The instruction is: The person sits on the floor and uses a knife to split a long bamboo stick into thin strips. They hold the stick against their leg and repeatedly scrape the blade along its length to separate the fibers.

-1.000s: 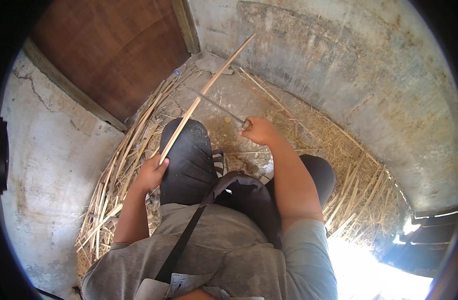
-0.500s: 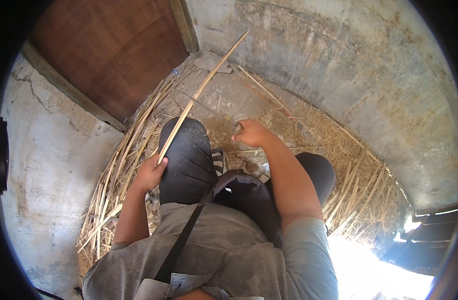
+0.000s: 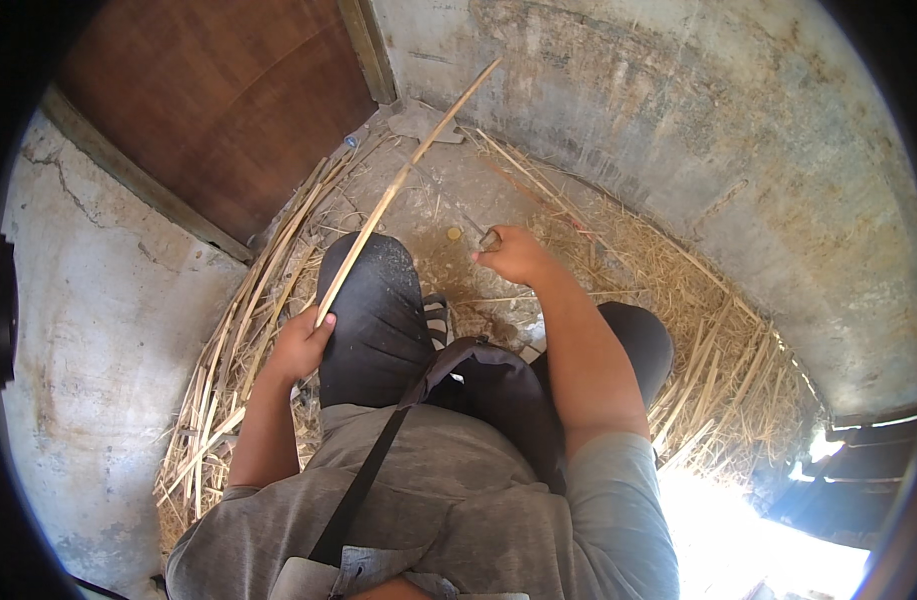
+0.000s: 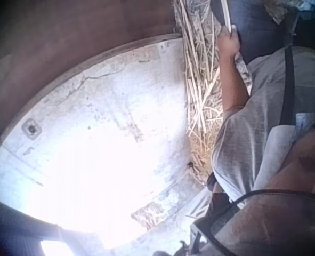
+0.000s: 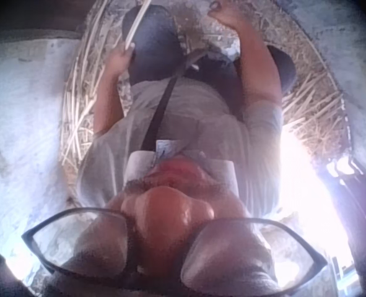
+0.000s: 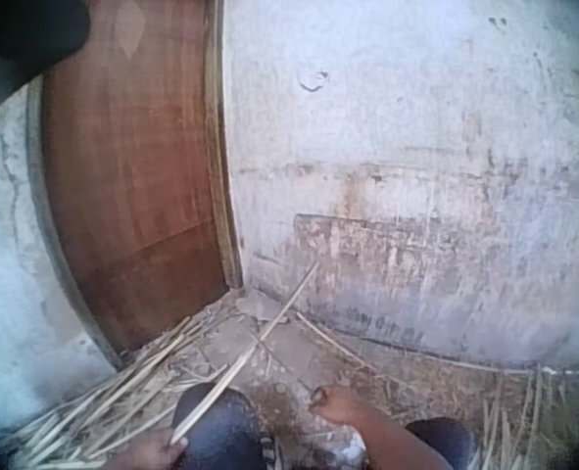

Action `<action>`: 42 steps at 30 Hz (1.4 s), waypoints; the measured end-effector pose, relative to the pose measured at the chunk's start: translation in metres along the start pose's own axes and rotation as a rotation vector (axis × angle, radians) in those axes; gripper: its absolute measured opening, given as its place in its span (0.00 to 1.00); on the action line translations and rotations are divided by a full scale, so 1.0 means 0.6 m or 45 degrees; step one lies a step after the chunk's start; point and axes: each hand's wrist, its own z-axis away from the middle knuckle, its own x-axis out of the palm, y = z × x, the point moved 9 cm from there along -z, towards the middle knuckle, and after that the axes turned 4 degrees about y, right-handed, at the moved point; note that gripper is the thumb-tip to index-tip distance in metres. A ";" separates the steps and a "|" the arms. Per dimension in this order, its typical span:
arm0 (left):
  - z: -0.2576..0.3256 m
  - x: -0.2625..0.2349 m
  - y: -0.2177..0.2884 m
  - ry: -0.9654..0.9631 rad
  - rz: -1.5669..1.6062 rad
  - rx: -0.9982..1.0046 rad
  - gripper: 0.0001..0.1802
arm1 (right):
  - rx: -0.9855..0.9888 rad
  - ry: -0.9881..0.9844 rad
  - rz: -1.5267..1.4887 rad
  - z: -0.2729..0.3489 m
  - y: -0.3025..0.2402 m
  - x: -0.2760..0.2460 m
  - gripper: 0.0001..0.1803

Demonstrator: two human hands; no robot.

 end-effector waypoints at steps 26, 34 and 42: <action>0.001 0.000 0.000 -0.004 0.076 -0.026 0.22 | -0.159 -0.087 0.113 -0.009 -0.003 0.040 0.33; 0.001 0.000 0.004 -0.020 0.071 -0.012 0.22 | -0.232 -0.110 0.209 -0.007 -0.011 0.032 0.31; -0.002 0.002 -0.002 -0.014 0.053 0.004 0.22 | -0.097 0.045 0.040 -0.017 0.021 0.020 0.33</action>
